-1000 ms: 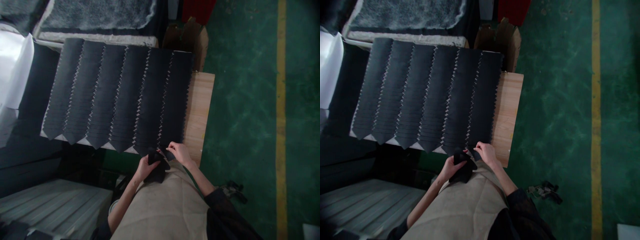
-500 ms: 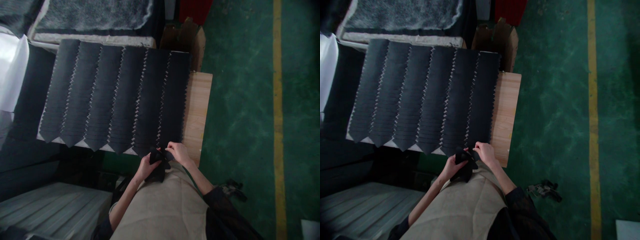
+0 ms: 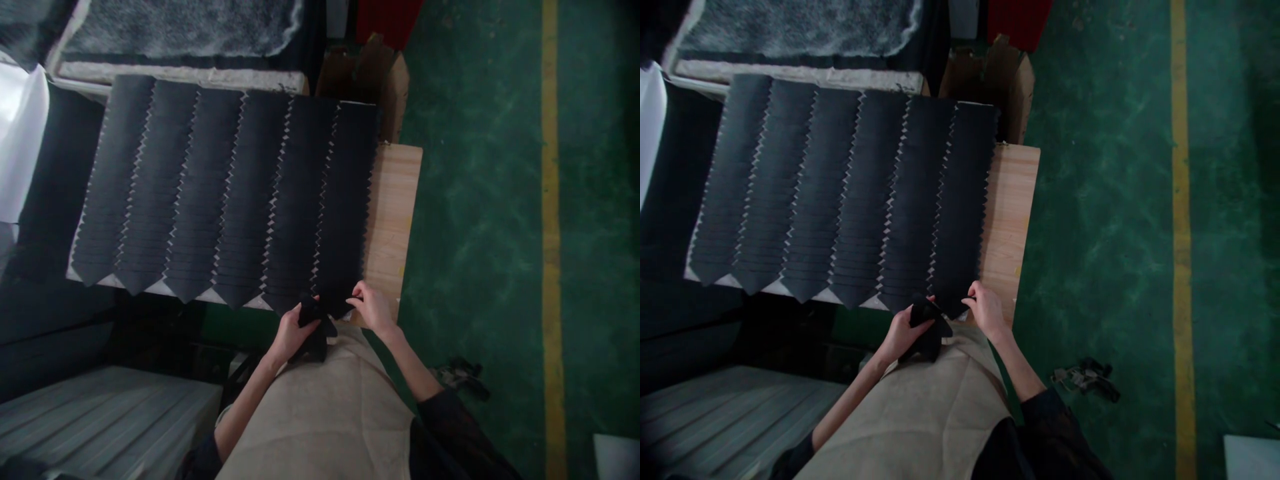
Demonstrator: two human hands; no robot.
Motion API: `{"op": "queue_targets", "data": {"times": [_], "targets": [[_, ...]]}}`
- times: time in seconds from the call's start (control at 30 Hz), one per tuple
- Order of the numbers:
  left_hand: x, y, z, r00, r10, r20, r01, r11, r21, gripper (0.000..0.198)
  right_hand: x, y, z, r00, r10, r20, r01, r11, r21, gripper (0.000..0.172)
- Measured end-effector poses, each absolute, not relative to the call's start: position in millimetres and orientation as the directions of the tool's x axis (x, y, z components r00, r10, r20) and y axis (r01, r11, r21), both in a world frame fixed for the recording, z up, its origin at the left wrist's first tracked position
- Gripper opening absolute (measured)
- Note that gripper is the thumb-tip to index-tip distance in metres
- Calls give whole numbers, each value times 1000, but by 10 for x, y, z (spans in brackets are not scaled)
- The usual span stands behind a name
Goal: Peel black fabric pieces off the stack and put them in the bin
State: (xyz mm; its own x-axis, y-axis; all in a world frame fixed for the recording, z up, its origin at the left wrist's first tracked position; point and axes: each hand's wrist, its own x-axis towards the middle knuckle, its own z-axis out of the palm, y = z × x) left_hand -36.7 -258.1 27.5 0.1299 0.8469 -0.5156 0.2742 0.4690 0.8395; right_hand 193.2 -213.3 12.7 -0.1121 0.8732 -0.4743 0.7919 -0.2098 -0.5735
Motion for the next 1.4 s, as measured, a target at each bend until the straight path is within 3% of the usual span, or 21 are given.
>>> {"op": "queue_targets", "data": {"times": [0.6,0.8,1.03,1.27,1.4], "targets": [[-341,-2575,262,98,871,-482,270,443,855,52,1951,-2197,-30,-32,877,-479,688,-328,-647,15],[-330,-2560,272,72,856,-512,230,485,843,51,1949,-2219,-62,0,902,-432,707,-306,-638,20],[-339,-2669,303,-28,793,-609,96,608,788,39,2077,-2278,166,43,925,-377,708,-294,-642,12],[-239,-2744,443,-31,736,-676,-82,672,736,41,1737,-2416,435,-239,869,-433,572,-235,-786,23],[-207,-2791,436,-33,714,-699,-136,690,711,44,1599,-2510,392,-247,858,-450,554,-256,-792,26]]}}
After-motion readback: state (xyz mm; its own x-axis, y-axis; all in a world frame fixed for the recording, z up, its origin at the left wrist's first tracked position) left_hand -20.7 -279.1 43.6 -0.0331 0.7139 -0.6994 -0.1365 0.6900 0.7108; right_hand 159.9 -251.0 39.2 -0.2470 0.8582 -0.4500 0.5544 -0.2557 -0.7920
